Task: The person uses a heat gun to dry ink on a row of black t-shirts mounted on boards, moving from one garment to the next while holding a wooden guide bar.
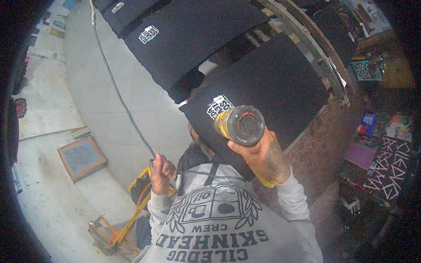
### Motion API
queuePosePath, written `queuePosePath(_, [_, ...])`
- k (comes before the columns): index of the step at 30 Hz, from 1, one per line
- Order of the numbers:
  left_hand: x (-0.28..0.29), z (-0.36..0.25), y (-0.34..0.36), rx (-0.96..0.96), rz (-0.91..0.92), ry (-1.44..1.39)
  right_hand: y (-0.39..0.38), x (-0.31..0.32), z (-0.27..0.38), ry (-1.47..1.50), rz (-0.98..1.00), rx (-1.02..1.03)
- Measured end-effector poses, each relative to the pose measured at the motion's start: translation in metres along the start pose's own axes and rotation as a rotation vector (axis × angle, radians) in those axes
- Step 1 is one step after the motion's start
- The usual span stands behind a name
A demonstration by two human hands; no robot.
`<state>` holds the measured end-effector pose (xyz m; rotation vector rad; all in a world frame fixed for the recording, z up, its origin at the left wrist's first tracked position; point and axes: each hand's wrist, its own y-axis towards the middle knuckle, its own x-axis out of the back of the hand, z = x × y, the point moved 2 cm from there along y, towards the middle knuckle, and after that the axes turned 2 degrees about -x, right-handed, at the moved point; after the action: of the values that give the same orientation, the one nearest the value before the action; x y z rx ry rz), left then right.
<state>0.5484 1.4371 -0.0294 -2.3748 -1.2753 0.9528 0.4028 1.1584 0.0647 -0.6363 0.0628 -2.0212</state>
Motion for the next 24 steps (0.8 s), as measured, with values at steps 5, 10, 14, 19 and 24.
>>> queuePosePath(5, [-0.005, 0.006, -0.003, -0.008, 0.038, 0.029, 0.014, -0.010, 0.005, 0.043, -0.098, 0.135])
queuePosePath(10, [-0.025, 0.001, -0.013, 0.053, 0.080, 0.202, 0.051, -0.003, 0.013, 0.004, -0.025, -0.017])
queuePosePath(14, [-0.023, 0.002, -0.016, 0.058, 0.131, 0.255, 0.061, 0.005, 0.025, -0.134, -0.035, 0.246])
queuePosePath(19, [-0.021, -0.002, -0.016, 0.017, 0.147, 0.223, 0.062, 0.000, 0.030, -0.118, -0.074, 0.222])
queuePosePath(24, [-0.019, 0.002, -0.013, 0.013, 0.161, 0.150, 0.053, -0.015, 0.026, -0.115, 0.058, 0.254])
